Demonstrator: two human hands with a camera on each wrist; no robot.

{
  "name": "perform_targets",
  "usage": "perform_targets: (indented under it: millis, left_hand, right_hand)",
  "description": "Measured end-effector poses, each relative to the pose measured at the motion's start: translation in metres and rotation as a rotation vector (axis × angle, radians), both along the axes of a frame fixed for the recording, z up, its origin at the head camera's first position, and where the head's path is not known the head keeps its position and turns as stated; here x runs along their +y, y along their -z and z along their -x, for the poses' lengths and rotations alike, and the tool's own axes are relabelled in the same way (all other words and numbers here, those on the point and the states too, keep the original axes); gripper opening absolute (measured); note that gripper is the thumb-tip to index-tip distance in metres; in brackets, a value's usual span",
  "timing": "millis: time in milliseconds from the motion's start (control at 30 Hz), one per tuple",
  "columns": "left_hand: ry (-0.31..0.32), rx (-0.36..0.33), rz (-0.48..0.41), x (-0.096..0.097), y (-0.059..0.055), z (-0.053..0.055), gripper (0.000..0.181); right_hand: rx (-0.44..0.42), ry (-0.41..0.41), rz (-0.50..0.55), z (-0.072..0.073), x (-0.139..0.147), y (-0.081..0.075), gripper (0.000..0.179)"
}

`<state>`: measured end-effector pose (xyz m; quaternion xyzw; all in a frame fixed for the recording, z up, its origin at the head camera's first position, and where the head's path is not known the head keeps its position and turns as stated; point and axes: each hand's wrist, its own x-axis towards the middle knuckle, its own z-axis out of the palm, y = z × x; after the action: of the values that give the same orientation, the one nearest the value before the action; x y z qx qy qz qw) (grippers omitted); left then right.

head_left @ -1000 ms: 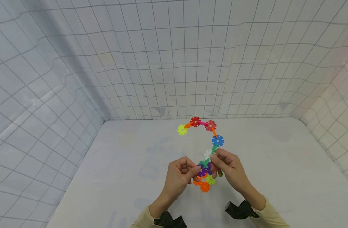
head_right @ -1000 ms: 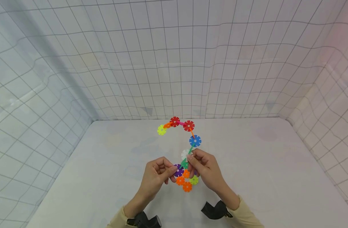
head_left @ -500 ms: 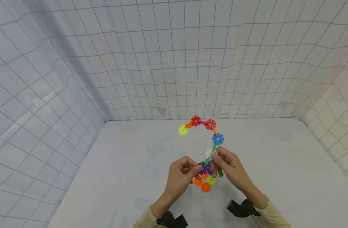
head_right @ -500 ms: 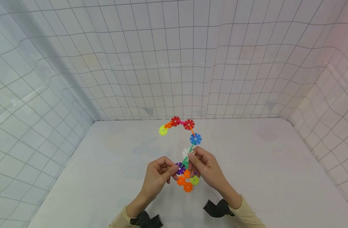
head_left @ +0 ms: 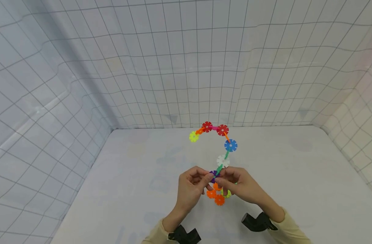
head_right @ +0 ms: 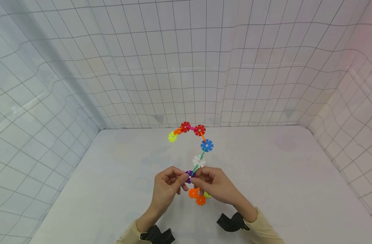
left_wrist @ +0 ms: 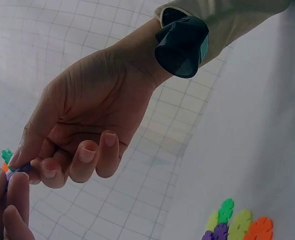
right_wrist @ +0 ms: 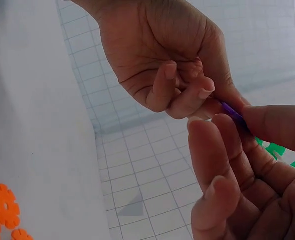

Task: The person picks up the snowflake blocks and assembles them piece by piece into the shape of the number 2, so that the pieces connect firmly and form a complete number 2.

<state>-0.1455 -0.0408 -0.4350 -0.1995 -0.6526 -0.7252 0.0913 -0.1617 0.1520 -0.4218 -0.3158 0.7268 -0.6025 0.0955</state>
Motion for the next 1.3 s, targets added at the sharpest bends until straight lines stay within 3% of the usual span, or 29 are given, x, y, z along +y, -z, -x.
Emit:
perform_targets:
  millis: [200, 433, 533, 667, 800, 933, 1100, 1300]
  left_hand:
    - [0.011, 0.014, 0.011, 0.001, 0.002, 0.001, 0.006]
    - [-0.017, -0.060, 0.084, -0.001, 0.009, 0.008, 0.015]
    - [-0.041, -0.080, 0.185, -0.002, 0.017, 0.014, 0.019]
    - [-0.072, -0.090, 0.445, -0.005, 0.034, 0.023, 0.020]
    - [-0.056, -0.110, 0.725, -0.010, 0.050, 0.028, 0.019]
    - [-0.042, -0.117, 0.913, -0.012, 0.062, 0.030, 0.028]
    - [-0.065, -0.093, 1.007, -0.011, 0.069, 0.029, 0.036]
    - [-0.075, -0.063, 1.018, -0.012, 0.069, 0.028, 0.033]
  right_hand:
    - [0.065, 0.049, 0.002, -0.001, -0.002, 0.001, 0.008]
    - [0.134, 0.151, -0.017, 0.001, -0.002, -0.001, 0.011]
    - [0.179, 0.183, -0.018, -0.002, -0.003, -0.011, 0.012]
    - [0.219, 0.187, 0.018, -0.005, -0.001, -0.024, 0.012]
    - [0.207, 0.203, 0.031, 0.002, 0.007, -0.011, 0.011]
    - [0.202, 0.223, 0.040, 0.009, 0.013, 0.004, 0.009]
    - [0.202, 0.228, 0.054, 0.009, 0.013, 0.002, 0.008]
    - [0.184, 0.235, 0.065, 0.008, 0.013, -0.001, 0.009]
